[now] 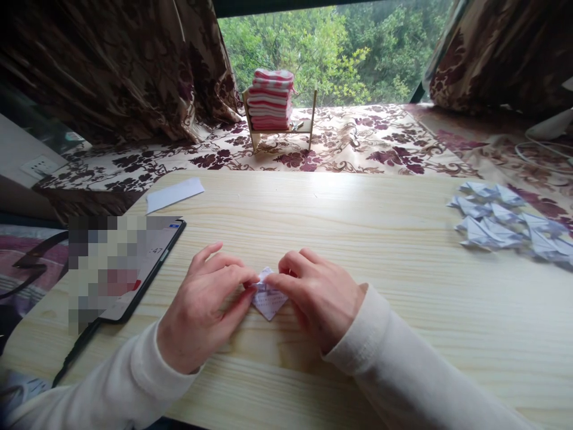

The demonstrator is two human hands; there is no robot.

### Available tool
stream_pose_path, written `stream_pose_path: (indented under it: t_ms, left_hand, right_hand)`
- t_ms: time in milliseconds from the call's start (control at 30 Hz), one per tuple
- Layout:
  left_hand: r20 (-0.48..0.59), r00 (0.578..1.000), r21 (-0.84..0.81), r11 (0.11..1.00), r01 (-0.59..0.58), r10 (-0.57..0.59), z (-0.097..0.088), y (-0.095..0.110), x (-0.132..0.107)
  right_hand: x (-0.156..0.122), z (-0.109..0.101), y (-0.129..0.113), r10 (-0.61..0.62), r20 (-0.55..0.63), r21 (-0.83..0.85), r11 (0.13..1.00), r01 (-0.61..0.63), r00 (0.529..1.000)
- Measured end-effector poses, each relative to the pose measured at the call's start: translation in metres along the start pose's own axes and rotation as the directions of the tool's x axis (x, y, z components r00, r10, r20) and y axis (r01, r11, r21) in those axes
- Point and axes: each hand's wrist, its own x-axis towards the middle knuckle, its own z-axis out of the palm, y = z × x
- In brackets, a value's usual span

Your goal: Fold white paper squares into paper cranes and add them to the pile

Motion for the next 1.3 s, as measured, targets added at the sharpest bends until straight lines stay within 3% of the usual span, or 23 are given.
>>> stream_pose_path:
  t_ms: [300, 633, 833, 1067, 1300]
  left_hand:
    - [0.000, 0.999, 0.031, 0.999, -0.034, 0.034, -0.001, 0.001, -0.001]
    - [-0.018, 0.997, -0.033, 0.996, -0.081, 0.080, -0.001, 0.000, -0.003]
    - [0.025, 0.999, -0.112, 0.993, -0.041, 0.044, -0.006, 0.002, -0.011]
    - [0.101, 0.983, -0.035, 0.988, -0.150, 0.152, -0.004, 0.002, -0.012]
    - [0.095, 0.987, -0.013, 0.992, -0.126, 0.127, -0.005, 0.000, -0.015]
  right_hand:
    - [0.001, -0.003, -0.002, 0.019, 0.028, 0.057, 0.998, -0.021, 0.999]
    - [0.000, -0.002, -0.001, 0.048, 0.015, 0.084, 0.995, -0.049, 0.999]
    - [0.000, -0.002, -0.002, 0.068, 0.018, 0.095, 0.993, -0.069, 0.998]
    - [0.000, -0.002, -0.001, 0.061, 0.008, 0.106, 0.992, -0.062, 0.998]
    - [0.001, -0.002, -0.002, 0.066, 0.003, 0.108, 0.992, -0.066, 0.998]
